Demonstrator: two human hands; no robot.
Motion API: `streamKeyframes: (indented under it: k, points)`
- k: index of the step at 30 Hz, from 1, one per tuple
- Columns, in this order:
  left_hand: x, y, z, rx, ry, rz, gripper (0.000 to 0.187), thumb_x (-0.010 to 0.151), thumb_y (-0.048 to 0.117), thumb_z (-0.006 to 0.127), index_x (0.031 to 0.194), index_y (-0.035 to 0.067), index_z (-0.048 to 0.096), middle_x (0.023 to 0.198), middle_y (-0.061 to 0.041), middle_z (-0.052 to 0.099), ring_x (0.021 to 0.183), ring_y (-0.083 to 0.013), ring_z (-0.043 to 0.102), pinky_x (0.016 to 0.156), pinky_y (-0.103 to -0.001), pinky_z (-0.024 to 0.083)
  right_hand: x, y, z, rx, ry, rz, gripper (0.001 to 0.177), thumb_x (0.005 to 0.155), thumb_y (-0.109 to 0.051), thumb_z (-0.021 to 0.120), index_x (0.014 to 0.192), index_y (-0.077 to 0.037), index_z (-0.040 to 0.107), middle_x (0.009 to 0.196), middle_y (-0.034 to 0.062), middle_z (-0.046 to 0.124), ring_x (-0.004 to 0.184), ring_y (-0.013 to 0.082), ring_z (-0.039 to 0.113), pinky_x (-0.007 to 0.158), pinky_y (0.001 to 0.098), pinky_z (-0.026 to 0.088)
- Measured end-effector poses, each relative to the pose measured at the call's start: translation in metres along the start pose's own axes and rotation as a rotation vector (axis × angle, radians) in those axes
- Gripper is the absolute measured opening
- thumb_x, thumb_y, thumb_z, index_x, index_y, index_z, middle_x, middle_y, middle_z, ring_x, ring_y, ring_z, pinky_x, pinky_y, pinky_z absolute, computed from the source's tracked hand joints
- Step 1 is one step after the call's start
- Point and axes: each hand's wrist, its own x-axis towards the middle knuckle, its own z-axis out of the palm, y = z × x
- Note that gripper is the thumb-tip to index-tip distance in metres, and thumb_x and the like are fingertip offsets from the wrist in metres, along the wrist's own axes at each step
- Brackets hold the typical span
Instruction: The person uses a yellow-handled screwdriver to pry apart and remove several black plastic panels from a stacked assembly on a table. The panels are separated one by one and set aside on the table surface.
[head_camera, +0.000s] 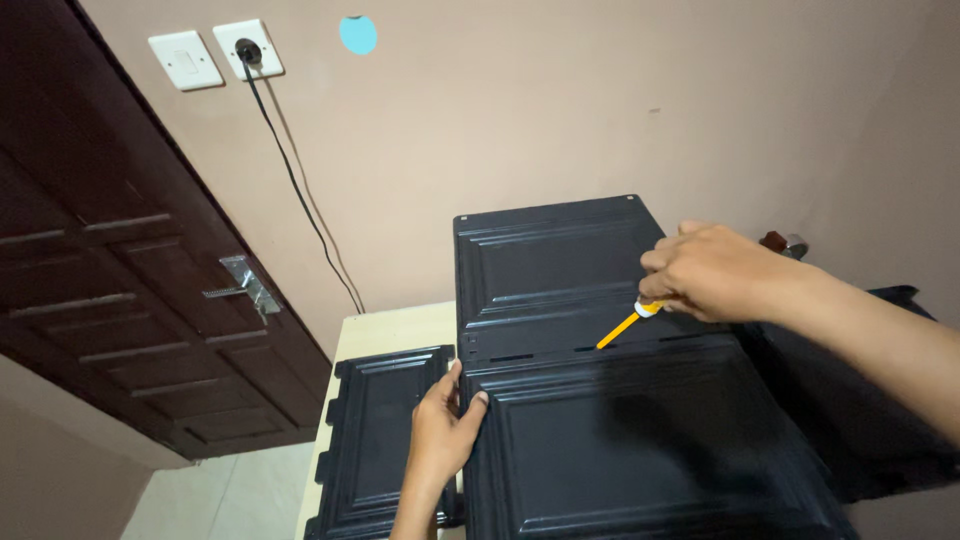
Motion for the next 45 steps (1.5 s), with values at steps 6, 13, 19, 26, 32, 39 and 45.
streamKeyframes:
  k: [6, 13, 19, 26, 32, 39, 45]
  points:
    - [0.000, 0.005, -0.002, 0.134, -0.022, -0.113, 0.067, 0.084, 0.018, 0.075, 0.144, 0.000, 0.052, 0.083, -0.003, 0.070, 0.065, -0.0076, 0.060, 0.062, -0.024, 0.052, -0.004, 0.018, -0.003, 0.197, -0.098, 0.134, 0.030, 0.083, -0.037, 0.074, 0.111, -0.031, 0.079, 0.091, -0.0060, 0.075, 0.089, 0.0150, 0.070, 0.084, 0.0359, 0.052]
    - [0.000, 0.008, -0.003, 0.171, -0.029, -0.089, 0.068, 0.084, 0.020, 0.077, 0.145, 0.001, 0.053, 0.079, -0.005, 0.062, 0.063, -0.0078, 0.054, 0.058, -0.025, 0.049, -0.008, 0.028, 0.000, 0.465, -0.330, 0.379, 0.021, 0.087, -0.035, 0.069, 0.101, -0.027, 0.082, 0.088, -0.0024, 0.083, 0.081, 0.0196, 0.082, 0.079, 0.0365, 0.059]
    - [0.001, 0.007, -0.004, 0.100, -0.056, -0.126, 0.069, 0.085, 0.019, 0.075, 0.146, 0.001, 0.049, 0.082, -0.001, 0.068, 0.067, -0.0052, 0.059, 0.062, -0.023, 0.052, -0.018, 0.005, 0.002, -0.020, 0.105, -0.020, 0.028, 0.079, -0.036, 0.074, 0.104, -0.023, 0.079, 0.090, -0.0035, 0.072, 0.082, 0.0217, 0.068, 0.075, 0.0387, 0.051]
    - [0.001, 0.000, -0.005, 0.156, -0.037, -0.051, 0.069, 0.084, 0.020, 0.078, 0.145, 0.002, 0.052, 0.081, -0.003, 0.062, 0.065, -0.0072, 0.053, 0.060, -0.025, 0.050, -0.026, -0.007, 0.000, -0.118, 0.207, -0.191, 0.025, 0.080, -0.025, 0.073, 0.104, -0.025, 0.081, 0.082, -0.0017, 0.064, 0.081, 0.0181, 0.062, 0.075, 0.0355, 0.044]
    - [0.003, -0.001, -0.003, 0.179, -0.047, -0.108, 0.070, 0.084, 0.020, 0.077, 0.147, 0.004, 0.051, 0.080, -0.005, 0.058, 0.063, -0.0083, 0.051, 0.058, -0.026, 0.048, -0.030, 0.044, -0.011, 0.297, -0.055, 0.151, 0.027, 0.081, -0.034, 0.080, 0.107, -0.028, 0.081, 0.097, -0.0097, 0.078, 0.087, 0.0139, 0.075, 0.079, 0.0334, 0.056]
    - [0.001, -0.003, -0.004, 0.183, -0.034, -0.076, 0.068, 0.084, 0.020, 0.077, 0.146, 0.007, 0.053, 0.084, -0.004, 0.062, 0.063, -0.0075, 0.053, 0.058, -0.025, 0.050, -0.054, 0.088, 0.018, 0.468, -0.199, 0.435, 0.022, 0.087, -0.031, 0.082, 0.107, -0.024, 0.085, 0.096, -0.0044, 0.078, 0.091, 0.0143, 0.072, 0.085, 0.0315, 0.058]
    - [0.002, -0.010, -0.004, 0.203, -0.014, -0.059, 0.068, 0.083, 0.020, 0.078, 0.144, 0.005, 0.054, 0.086, -0.004, 0.065, 0.065, -0.0073, 0.053, 0.058, -0.025, 0.050, -0.055, 0.104, 0.052, 0.698, -0.115, 0.338, 0.027, 0.085, -0.031, 0.078, 0.107, -0.014, 0.084, 0.087, 0.0032, 0.075, 0.072, 0.0148, 0.073, 0.071, 0.0300, 0.059]
